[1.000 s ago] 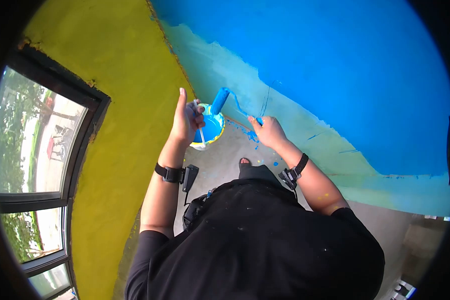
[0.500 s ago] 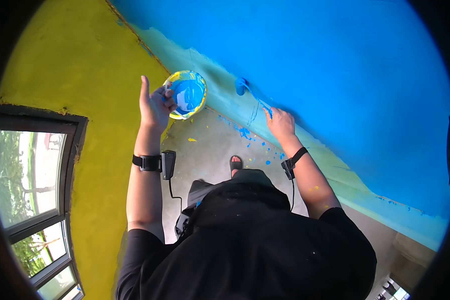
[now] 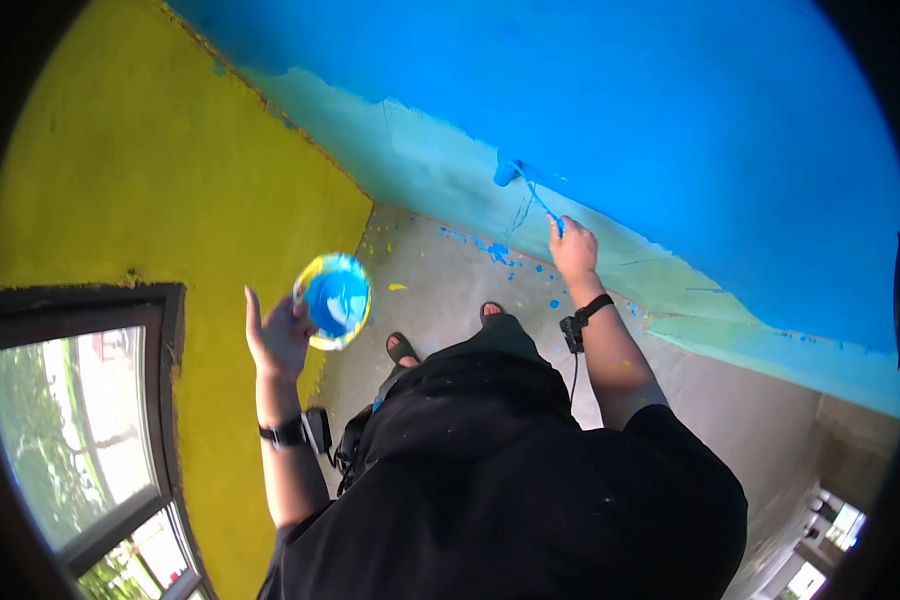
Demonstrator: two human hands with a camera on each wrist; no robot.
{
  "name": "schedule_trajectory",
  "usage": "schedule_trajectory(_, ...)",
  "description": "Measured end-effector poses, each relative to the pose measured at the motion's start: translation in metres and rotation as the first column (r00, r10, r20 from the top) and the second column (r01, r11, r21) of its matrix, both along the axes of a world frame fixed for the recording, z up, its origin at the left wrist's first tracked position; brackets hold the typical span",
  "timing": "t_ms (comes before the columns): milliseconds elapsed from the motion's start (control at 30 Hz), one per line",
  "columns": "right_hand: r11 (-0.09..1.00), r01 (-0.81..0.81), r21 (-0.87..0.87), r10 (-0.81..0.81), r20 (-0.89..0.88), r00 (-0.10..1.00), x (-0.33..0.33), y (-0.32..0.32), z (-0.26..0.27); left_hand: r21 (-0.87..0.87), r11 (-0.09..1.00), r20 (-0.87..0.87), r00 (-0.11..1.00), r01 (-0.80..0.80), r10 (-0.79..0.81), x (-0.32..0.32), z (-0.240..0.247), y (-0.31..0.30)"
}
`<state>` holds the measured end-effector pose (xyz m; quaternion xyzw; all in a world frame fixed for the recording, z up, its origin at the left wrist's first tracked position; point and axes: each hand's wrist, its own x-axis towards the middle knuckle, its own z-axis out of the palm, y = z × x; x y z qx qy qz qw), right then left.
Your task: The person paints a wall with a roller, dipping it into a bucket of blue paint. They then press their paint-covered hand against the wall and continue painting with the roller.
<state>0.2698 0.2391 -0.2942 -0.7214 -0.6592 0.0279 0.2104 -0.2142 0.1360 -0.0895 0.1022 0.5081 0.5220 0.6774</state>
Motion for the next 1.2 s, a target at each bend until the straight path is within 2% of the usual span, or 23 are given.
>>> schedule_trajectory(67, 0.997, 0.016, 0.074, -0.012, -0.064, 0.998, -0.040, 0.008, 0.003, -0.017, 1.000, 0.008, 1.000, -0.015, 0.015, -0.035, -0.008, -0.031)
schedule_trajectory(200, 0.993, 0.045, 0.105, -0.032, -0.118, 0.992, -0.119, 0.039, 0.014, -0.092, 0.996, -0.061, 0.998, -0.010, 0.004, -0.100, -0.013, -0.092)
schedule_trajectory(300, 0.994, 0.030, 0.101, -0.018, -0.115, 0.993, -0.176, 0.070, 0.042, -0.143, 0.989, -0.145, 0.989, -0.030, 0.009, -0.144, -0.013, -0.135)
schedule_trajectory(367, 1.000, -0.006, -0.009, 0.005, -0.086, 0.996, -0.207, 0.088, 0.064, -0.157, 0.988, -0.213, 0.977, -0.009, -0.025, -0.172, -0.015, -0.163)
schedule_trajectory(467, 0.997, -0.064, 0.049, 0.065, -0.031, 0.997, -0.244, 0.116, 0.077, -0.164, 0.984, -0.227, 0.973, -0.070, 0.031, -0.197, -0.014, -0.193)
schedule_trajectory(567, 0.996, -0.088, 0.007, 0.088, -0.032, 0.996, -0.271, 0.136, 0.089, -0.168, 0.969, -0.236, 0.962, -0.181, 0.139, -0.216, -0.013, -0.213)
schedule_trajectory(667, 0.995, -0.092, 0.038, 0.092, 0.015, 0.996, -0.264, 0.137, 0.100, -0.159, 0.945, -0.263, 0.935, -0.287, 0.239, -0.220, -0.011, -0.222)
schedule_trajectory(767, 0.996, -0.050, 0.079, 0.044, 0.076, 0.996, -0.225, 0.119, 0.099, -0.136, 0.932, -0.218, 0.928, -0.335, 0.301, -0.218, -0.008, -0.225)
schedule_trajectory(900, 0.986, 0.067, 0.150, -0.069, 0.012, 0.998, -0.157, 0.069, 0.079, -0.143, 0.936, -0.190, 0.937, -0.323, 0.294, -0.214, -0.009, -0.216)
schedule_trajectory(1000, 0.977, 0.127, 0.173, -0.125, -0.022, 0.992, -0.115, 0.033, 0.065, -0.141, 0.957, -0.139, 0.962, -0.254, 0.235, -0.211, -0.015, -0.200)
schedule_trajectory(1067, 0.971, 0.239, 0.013, -0.239, 0.013, 0.971, -0.091, 0.009, 0.058, -0.145, 0.970, -0.114, 0.977, -0.197, 0.181, -0.203, -0.015, -0.182)
schedule_trajectory(1200, 0.938, 0.345, -0.012, -0.345, 0.013, 0.938, -0.057, -0.024, 0.032, -0.144, 0.981, -0.098, 0.989, -0.128, 0.115, -0.192, -0.012, -0.155)
